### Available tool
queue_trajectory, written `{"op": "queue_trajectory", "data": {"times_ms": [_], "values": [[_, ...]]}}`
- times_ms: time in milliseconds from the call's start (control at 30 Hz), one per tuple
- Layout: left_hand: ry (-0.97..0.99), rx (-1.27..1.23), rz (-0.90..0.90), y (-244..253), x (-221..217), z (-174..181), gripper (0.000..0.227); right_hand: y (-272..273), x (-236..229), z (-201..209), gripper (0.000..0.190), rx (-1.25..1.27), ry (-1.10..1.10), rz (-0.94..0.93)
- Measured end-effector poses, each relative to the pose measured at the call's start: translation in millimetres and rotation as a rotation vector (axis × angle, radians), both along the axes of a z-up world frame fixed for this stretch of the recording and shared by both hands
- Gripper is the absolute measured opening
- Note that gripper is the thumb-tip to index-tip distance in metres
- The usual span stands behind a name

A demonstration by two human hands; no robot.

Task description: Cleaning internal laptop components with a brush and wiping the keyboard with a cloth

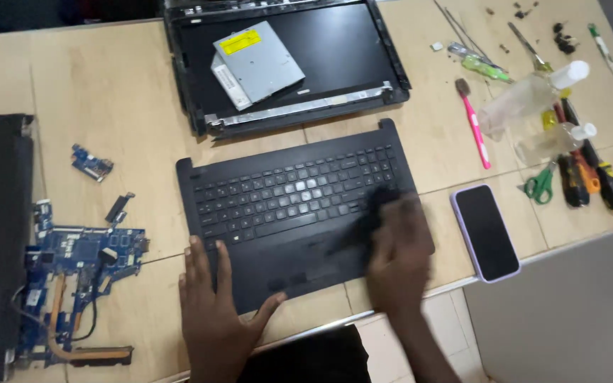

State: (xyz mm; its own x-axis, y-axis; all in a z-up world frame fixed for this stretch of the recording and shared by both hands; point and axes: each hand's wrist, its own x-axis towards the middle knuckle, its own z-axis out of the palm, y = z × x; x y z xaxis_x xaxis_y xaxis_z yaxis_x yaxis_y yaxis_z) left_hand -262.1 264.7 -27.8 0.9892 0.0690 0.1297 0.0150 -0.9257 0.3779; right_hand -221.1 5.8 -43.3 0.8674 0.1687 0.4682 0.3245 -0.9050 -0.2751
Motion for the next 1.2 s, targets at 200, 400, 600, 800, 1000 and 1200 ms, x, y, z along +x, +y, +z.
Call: {"op": "queue_trajectory", "data": {"times_ms": [200, 400, 600, 800, 1000, 1200], "values": [[-0.166, 0.086, -0.053, 1, -1, -11, 0.119, 84, 19, 28, 0.020, 0.067, 0.005, 0.146], [-0.073, 0.016, 0.010, 3, -2, -9, 0.125, 15, 46, 2, 0.062, 0.094, -0.018, -0.302], [-0.096, 0.014, 0.014, 5, 4, -29, 0.126, 95, 55, 37, 0.046, 0.104, 0.189, 0.502], [-0.114, -0.012, 0.002, 9, 8, -24, 0.138, 115, 80, 19, 0.018, 0.292, 0.229, 0.328], [-0.045, -0.085, 0.035, 9, -4, -15, 0.137, 126, 91, 17, 0.040, 0.153, 0.003, 0.386], [-0.042, -0.080, 0.033, 11, -1, 3, 0.138, 165, 115, 35, 0.040, 0.296, 0.202, 0.639]]}}
